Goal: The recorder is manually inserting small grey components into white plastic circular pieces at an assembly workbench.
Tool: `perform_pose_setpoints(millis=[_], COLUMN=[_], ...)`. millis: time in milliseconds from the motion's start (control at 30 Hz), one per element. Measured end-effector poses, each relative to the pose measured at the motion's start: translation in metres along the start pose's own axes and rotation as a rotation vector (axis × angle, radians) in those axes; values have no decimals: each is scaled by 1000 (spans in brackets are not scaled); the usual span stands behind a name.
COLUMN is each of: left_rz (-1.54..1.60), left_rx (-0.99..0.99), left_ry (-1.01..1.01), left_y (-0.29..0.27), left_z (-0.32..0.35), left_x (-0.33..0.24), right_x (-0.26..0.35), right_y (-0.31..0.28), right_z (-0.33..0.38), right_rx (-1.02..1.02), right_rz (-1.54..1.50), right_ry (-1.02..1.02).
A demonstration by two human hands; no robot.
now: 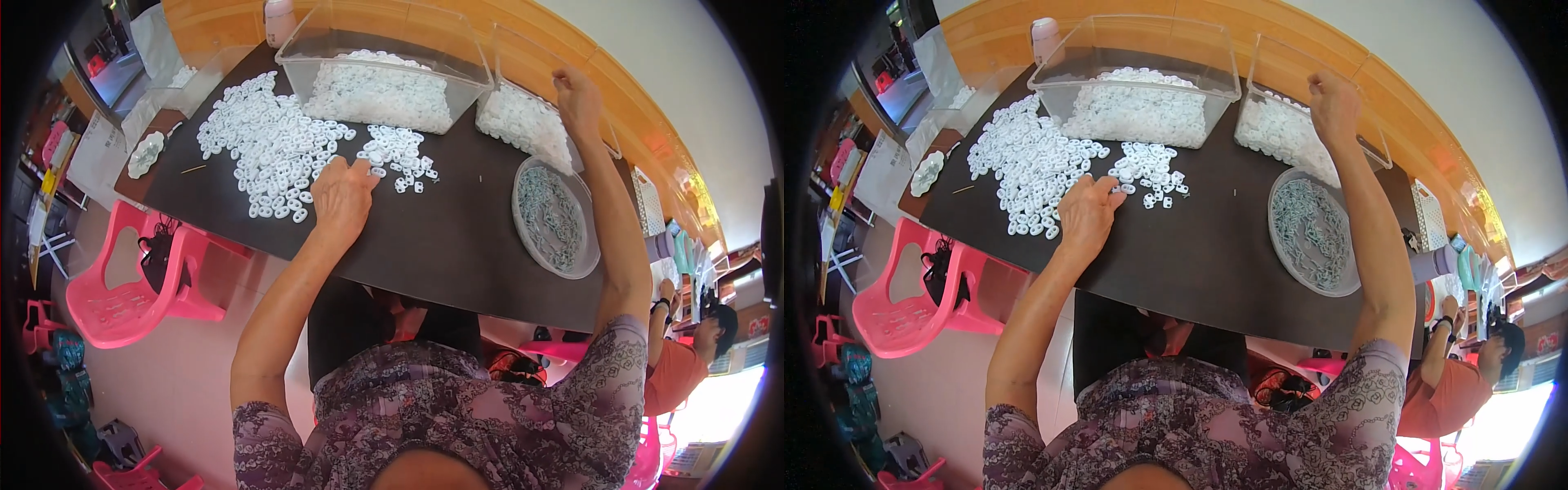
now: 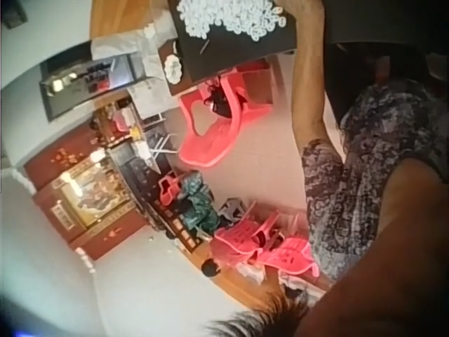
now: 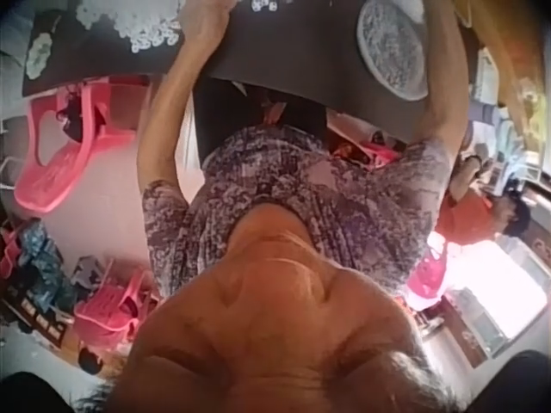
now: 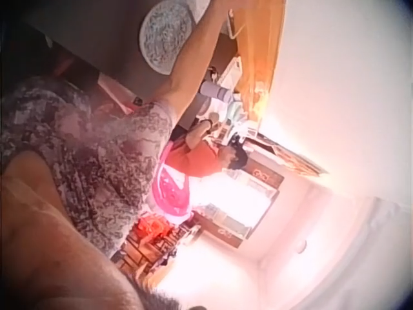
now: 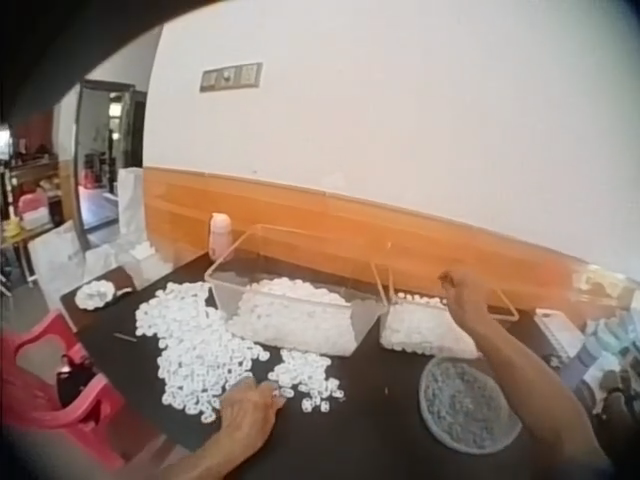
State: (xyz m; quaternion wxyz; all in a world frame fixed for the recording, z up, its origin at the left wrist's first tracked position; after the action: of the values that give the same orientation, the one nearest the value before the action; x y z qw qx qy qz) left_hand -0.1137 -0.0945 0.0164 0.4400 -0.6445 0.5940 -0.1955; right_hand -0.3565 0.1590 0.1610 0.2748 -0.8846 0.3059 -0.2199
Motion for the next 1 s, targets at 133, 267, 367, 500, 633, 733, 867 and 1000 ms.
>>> perform_pose_setpoints(millis=[133,267,367,500,633,733,867,1000], left_rz=[-76,-179,-223,-314,-382,-349,-142,433], left_rx=[76,165,171,155,118,99,72,136], left_ry=[47,64,112,166,229,176,117,-138], left_y=[7,8,7,5,4,-4,-16,-20], left_z=[-7,-13,-16,-15,-11,-3,16,30], left_x=[3,7,4,1,0,3,6,6], right_x=[-22,9,49,72,64,58,64,60], right_y=[16,6,2,26,58,74,80,79], right_z=[0,18,50,102,125,132,132,133], right_rx=[182,43,51,288,551,613,668,694], right_rz=[101,96,-126,-178,-20,59,95,114], right_ry=[83,6,-214,-196,-89,-77,-116,-148])
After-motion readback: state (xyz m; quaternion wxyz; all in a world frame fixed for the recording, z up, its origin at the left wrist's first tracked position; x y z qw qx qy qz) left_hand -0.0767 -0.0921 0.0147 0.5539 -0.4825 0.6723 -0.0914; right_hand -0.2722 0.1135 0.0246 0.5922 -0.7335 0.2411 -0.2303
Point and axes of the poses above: each hand's wrist, its own z-axis away from the middle knuckle, its own y-axis out of the palm, x = y × z, the point moved 3 cm from there along -z, towards the middle knuckle, and after that the axes turned 12 degrees about -z, right-handed, at the moved point
